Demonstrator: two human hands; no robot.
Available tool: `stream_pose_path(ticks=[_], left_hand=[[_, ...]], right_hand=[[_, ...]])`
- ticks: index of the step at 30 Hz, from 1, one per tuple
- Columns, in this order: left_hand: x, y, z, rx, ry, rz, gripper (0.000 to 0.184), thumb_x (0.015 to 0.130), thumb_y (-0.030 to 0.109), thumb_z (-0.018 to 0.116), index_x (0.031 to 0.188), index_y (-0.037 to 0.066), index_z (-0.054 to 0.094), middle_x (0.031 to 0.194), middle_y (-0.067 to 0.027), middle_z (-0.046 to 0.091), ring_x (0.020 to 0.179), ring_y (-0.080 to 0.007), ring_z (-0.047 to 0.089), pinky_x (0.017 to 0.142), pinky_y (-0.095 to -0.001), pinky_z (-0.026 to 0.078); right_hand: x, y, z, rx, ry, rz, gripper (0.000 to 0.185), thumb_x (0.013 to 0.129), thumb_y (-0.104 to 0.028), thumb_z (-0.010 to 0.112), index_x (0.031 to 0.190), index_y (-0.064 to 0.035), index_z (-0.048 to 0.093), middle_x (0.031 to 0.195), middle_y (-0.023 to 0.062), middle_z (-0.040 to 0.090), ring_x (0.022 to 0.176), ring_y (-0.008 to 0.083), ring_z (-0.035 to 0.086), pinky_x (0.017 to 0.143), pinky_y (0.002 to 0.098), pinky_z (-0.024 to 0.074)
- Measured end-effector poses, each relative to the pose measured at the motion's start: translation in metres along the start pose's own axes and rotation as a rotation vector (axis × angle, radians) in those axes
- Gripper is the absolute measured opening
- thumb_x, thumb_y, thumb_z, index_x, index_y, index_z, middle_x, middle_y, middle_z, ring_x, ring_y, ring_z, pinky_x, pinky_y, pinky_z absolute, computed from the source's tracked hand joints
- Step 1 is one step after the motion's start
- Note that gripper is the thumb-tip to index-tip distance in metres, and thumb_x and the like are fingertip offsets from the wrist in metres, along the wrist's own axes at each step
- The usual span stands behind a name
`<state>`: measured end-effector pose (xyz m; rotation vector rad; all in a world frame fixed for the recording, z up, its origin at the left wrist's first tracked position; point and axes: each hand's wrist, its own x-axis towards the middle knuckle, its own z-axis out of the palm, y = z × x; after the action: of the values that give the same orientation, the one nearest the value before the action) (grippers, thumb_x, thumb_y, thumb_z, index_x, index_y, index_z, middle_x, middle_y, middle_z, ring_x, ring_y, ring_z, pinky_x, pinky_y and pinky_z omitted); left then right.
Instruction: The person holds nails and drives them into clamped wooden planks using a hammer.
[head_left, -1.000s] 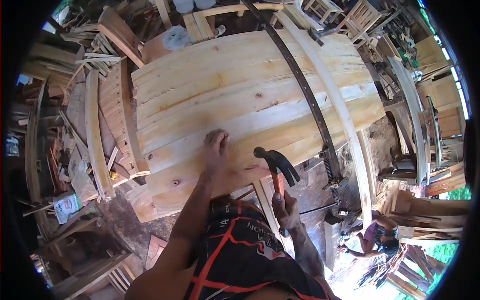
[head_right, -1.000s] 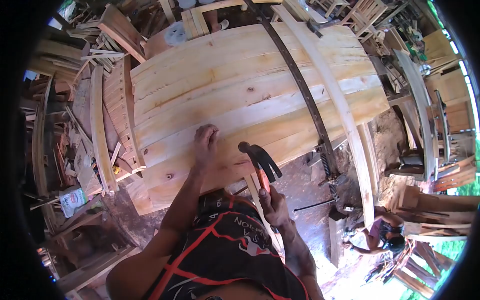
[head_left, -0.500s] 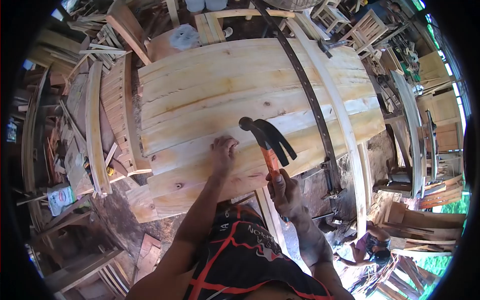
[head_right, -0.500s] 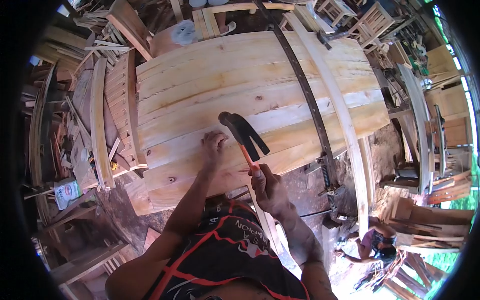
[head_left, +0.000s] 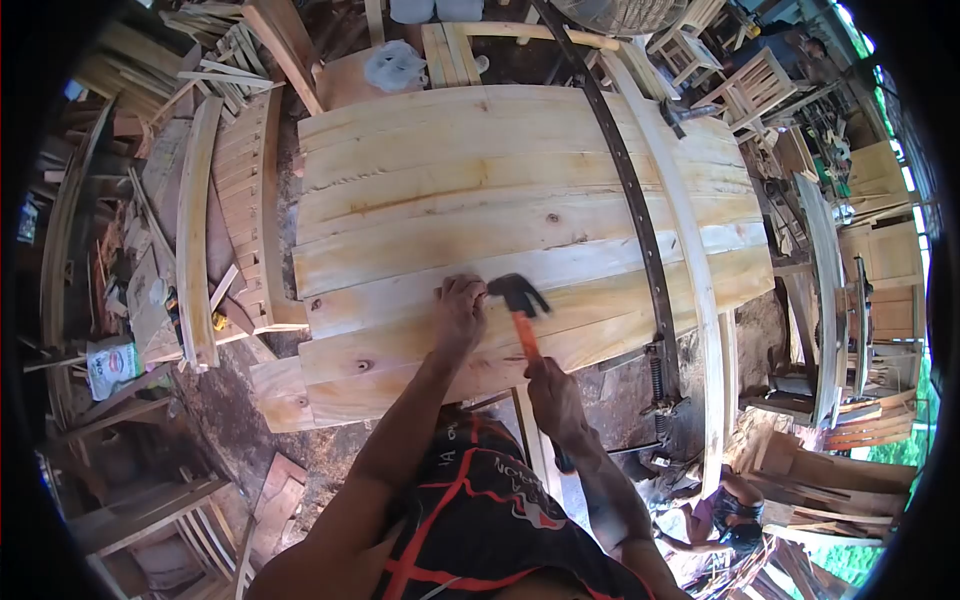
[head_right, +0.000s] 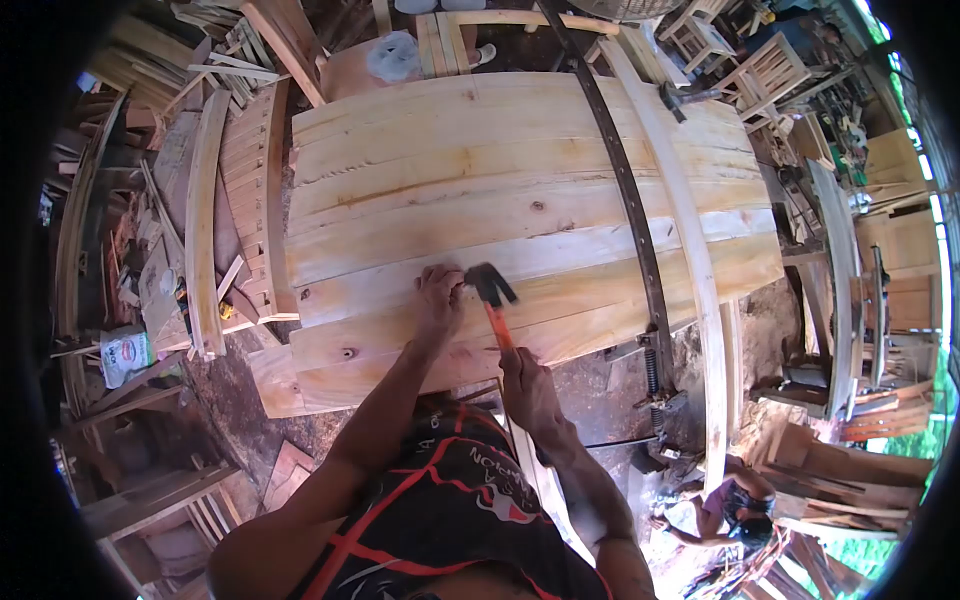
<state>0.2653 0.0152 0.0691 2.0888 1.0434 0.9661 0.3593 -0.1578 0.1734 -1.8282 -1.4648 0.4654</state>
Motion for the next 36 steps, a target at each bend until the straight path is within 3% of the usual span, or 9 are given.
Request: stream_pose_path(ticks=[3,9,13,15,24,26,30,31,36], left_hand=[[0.008,-0.003,0.002,0.002,-0.002,0.023,0.017,0.078,-0.003,0.061,0.088,0.009,0.066,0.098,-0.0043,0.065,0.098,-0.0287,0.057,0.083,-0.0413,0.042],[0.013,-0.016,-0.019,-0.192,0.075,-0.101,0.036,0.077,-0.012,0.051,0.104,0.007,0.064,0.107,-0.0117,0.063,0.094,-0.0299,0.059,0.08,-0.0418,0.045],[0.018,-0.016,-0.036,-0.258,0.121,-0.131,0.049,0.078,-0.017,0.044,0.121,0.003,0.058,0.113,-0.0168,0.059,0.081,-0.0273,0.058,0.069,-0.0366,0.05],[0.014,-0.031,-0.028,-0.141,0.183,0.047,0.051,0.077,-0.018,0.043,0.121,0.002,0.058,0.115,-0.0154,0.058,0.079,-0.0247,0.056,0.068,-0.0332,0.05],[0.016,-0.017,-0.038,-0.401,0.077,-0.222,0.056,0.075,-0.022,0.043,0.124,0.001,0.055,0.126,-0.0121,0.056,0.08,-0.017,0.056,0.067,-0.0259,0.049],[0.019,-0.018,-0.035,-0.403,0.109,-0.202,0.056,0.075,-0.022,0.043,0.124,0.001,0.055,0.125,-0.0129,0.056,0.079,-0.0184,0.056,0.067,-0.0268,0.049],[0.028,-0.025,-0.039,-0.299,0.16,-0.089,0.053,0.074,-0.022,0.044,0.12,0.001,0.057,0.123,-0.0156,0.057,0.079,-0.0228,0.058,0.068,-0.031,0.05],[0.018,-0.022,-0.037,-0.313,0.12,-0.117,0.051,0.074,-0.021,0.044,0.118,0.001,0.057,0.122,-0.0165,0.057,0.08,-0.0246,0.059,0.068,-0.0325,0.051],[0.015,-0.024,-0.036,-0.349,0.091,-0.128,0.049,0.074,-0.02,0.043,0.116,0.001,0.058,0.122,-0.0176,0.058,0.081,-0.0276,0.06,0.07,-0.0348,0.052]], right_hand=[[0.0,-0.027,-0.015,0.496,-0.044,0.659,0.042,0.106,-0.036,0.036,0.094,-0.0004,0.054,0.058,0.0073,0.049,0.052,0.0129,0.051,0.048,0.0321,0.0385],[0.011,-0.097,-0.071,0.768,0.423,0.339,0.064,0.095,-0.068,0.033,0.082,-0.0083,0.05,0.057,0.0029,0.048,0.043,0.0134,0.043,0.039,0.0279,0.0325],[-0.019,0.015,0.016,-0.078,0.021,0.197,0.027,0.096,-0.026,0.051,0.097,-0.0001,0.057,0.061,0.0186,0.049,0.056,0.0328,0.057,0.053,0.0431,0.0468],[-0.014,0.004,0.02,0.244,-0.023,0.739,0.027,0.098,-0.029,0.049,0.1,-0.0025,0.057,0.061,0.0136,0.052,0.056,0.0299,0.057,0.053,0.0437,0.0466],[0.013,-0.068,-0.059,0.367,0.382,-0.223,0.041,0.103,-0.04,0.033,0.086,-0.0088,0.054,0.06,0.0063,0.052,0.057,0.0189,0.055,0.046,0.0312,0.0438],[-0.009,-0.007,0.0,-0.069,0.015,0.107,0.032,0.102,-0.034,0.041,0.09,-0.0077,0.055,0.062,0.008,0.053,0.059,0.022,0.055,0.048,0.0333,0.0443],[-0.025,0.018,0.032,0.429,0.11,0.689,0.042,0.103,-0.043,0.041,0.086,-0.006,0.053,0.06,0.0077,0.053,0.048,0.0161,0.05,0.046,0.0352,0.0397],[-0.021,0.007,0.013,-0.067,0.287,0.265,0.041,0.102,-0.044,0.042,0.085,-0.0081,0.05,0.061,0.005,0.052,0.049,0.0137,0.048,0.043,0.0328,0.0375],[0.011,-0.065,-0.026,0.869,0.698,-0.065,0.032,0.099,-0.04,0.047,0.085,-0.0114,0.047,0.057,0.0021,0.044,0.046,0.0143,0.043,0.042,0.0295,0.0354]])
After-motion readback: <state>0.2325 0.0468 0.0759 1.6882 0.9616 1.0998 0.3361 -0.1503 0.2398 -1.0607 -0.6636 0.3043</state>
